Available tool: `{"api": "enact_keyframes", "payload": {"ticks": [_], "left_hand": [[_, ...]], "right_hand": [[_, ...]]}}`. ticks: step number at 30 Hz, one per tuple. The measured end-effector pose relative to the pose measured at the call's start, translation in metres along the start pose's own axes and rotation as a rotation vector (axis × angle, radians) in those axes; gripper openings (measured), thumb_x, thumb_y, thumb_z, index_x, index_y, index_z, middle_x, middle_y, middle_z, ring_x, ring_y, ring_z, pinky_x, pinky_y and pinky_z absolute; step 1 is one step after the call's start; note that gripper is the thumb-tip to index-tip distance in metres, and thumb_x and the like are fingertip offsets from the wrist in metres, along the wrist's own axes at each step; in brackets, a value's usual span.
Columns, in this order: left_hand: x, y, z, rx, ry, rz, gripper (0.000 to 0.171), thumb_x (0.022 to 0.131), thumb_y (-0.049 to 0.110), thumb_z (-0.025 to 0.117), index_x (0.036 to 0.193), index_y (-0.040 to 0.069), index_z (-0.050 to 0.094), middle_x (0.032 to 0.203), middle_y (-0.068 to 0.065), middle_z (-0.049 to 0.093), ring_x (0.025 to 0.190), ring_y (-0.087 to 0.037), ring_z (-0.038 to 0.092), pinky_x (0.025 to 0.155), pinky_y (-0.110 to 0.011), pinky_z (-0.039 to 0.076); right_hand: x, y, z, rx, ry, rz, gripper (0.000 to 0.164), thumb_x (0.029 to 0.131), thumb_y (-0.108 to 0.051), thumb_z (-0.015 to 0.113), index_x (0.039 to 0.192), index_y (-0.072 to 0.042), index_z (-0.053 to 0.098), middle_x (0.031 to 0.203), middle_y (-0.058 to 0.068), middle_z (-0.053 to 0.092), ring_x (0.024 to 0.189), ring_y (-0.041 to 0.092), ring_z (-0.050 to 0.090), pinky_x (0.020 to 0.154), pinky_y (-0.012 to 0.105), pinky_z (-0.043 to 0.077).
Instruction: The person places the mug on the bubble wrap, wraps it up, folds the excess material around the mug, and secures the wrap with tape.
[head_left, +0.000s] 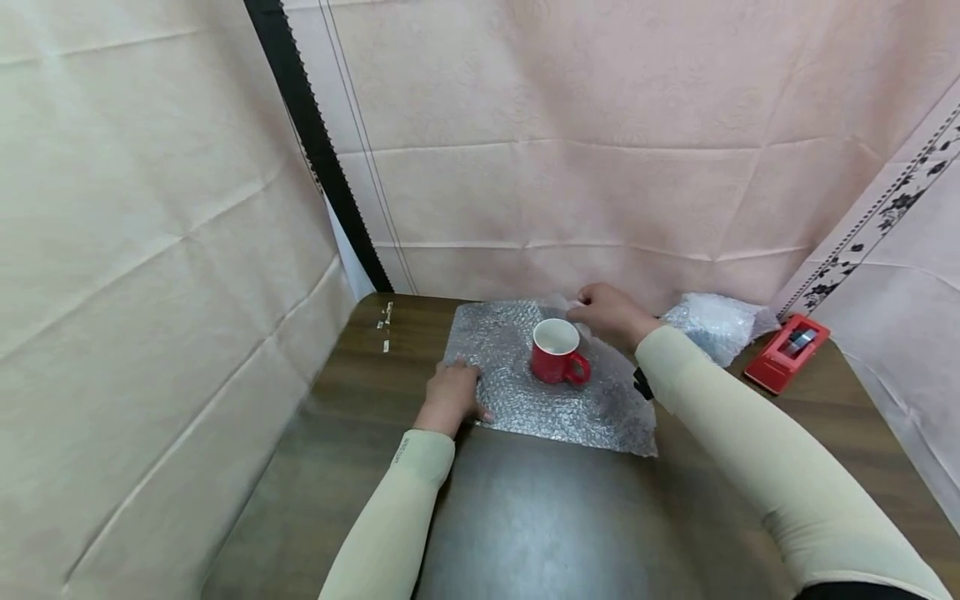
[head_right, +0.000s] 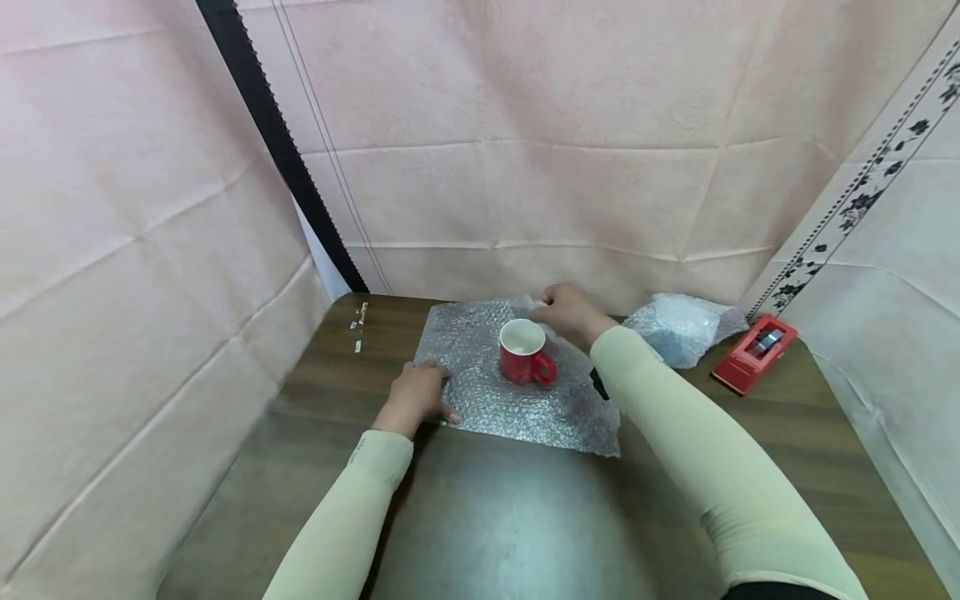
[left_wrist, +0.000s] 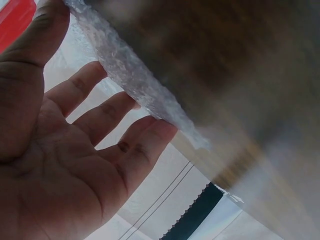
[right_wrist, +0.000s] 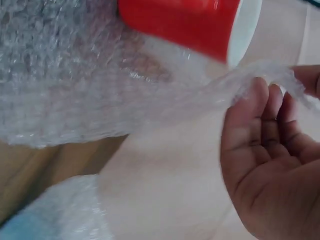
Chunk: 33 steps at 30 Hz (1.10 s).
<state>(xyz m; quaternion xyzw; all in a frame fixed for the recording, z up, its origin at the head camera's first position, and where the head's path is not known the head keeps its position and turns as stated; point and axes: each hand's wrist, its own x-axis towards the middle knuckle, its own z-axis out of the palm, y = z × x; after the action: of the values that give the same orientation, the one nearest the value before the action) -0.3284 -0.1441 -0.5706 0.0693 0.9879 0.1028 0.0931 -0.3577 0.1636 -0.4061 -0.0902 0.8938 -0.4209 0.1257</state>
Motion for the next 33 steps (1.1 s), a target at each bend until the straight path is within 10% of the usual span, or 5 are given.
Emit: {"api": "enact_keyframes", "payload": {"ticks": [11, 16, 19, 26, 33], "left_hand": [[-0.011, 0.012, -0.013, 0.007, -0.008, -0.01, 0.094, 0.071, 0.055, 0.107, 0.15, 0.018, 0.074, 0.168, -0.021, 0.06, 0.142, -0.049, 0.059, 0.098, -0.062, 0.065], [-0.027, 0.024, -0.035, 0.011, -0.023, -0.021, 0.091, 0.073, 0.052, 0.107, 0.15, 0.017, 0.074, 0.168, -0.022, 0.06, 0.143, -0.049, 0.059, 0.098, -0.062, 0.066], [-0.018, 0.019, -0.027, -0.002, -0.008, -0.009, 0.092, 0.071, 0.054, 0.107, 0.149, 0.017, 0.074, 0.168, -0.022, 0.059, 0.141, -0.048, 0.06, 0.095, -0.061, 0.066], [0.006, -0.003, 0.004, 0.008, 0.026, 0.01, 0.097, 0.068, 0.059, 0.107, 0.151, 0.02, 0.073, 0.172, -0.021, 0.056, 0.149, -0.049, 0.056, 0.098, -0.061, 0.065], [0.005, -0.003, 0.005, -0.013, -0.022, -0.006, 0.096, 0.075, 0.057, 0.106, 0.156, 0.02, 0.069, 0.179, -0.02, 0.048, 0.158, -0.051, 0.049, 0.105, -0.064, 0.064]], "right_hand": [[0.002, -0.006, 0.036, -0.219, -0.042, -0.192, 0.008, 0.1, -0.011, 0.068, 0.093, -0.01, 0.067, 0.092, 0.008, 0.063, 0.092, 0.023, 0.055, 0.082, 0.036, 0.048], [-0.005, 0.0, 0.039, -0.275, -0.094, -0.169, 0.019, 0.108, -0.027, 0.07, 0.104, -0.009, 0.074, 0.156, 0.027, 0.066, 0.101, 0.034, 0.07, 0.091, 0.045, 0.057], [-0.009, 0.002, 0.036, -0.312, -0.128, -0.166, 0.036, 0.115, -0.037, 0.063, 0.117, -0.008, 0.082, 0.184, 0.027, 0.035, 0.135, 0.044, 0.071, 0.114, 0.056, 0.058], [-0.004, 0.01, 0.035, -0.307, -0.082, -0.209, 0.021, 0.109, -0.02, 0.078, 0.122, -0.004, 0.08, 0.178, 0.024, 0.048, 0.164, 0.046, 0.048, 0.13, 0.063, 0.046], [0.002, 0.013, 0.037, -0.314, -0.076, -0.156, 0.088, 0.097, -0.033, 0.093, 0.169, -0.004, 0.052, 0.177, 0.022, 0.049, 0.165, 0.047, 0.047, 0.133, 0.065, 0.043]]}}
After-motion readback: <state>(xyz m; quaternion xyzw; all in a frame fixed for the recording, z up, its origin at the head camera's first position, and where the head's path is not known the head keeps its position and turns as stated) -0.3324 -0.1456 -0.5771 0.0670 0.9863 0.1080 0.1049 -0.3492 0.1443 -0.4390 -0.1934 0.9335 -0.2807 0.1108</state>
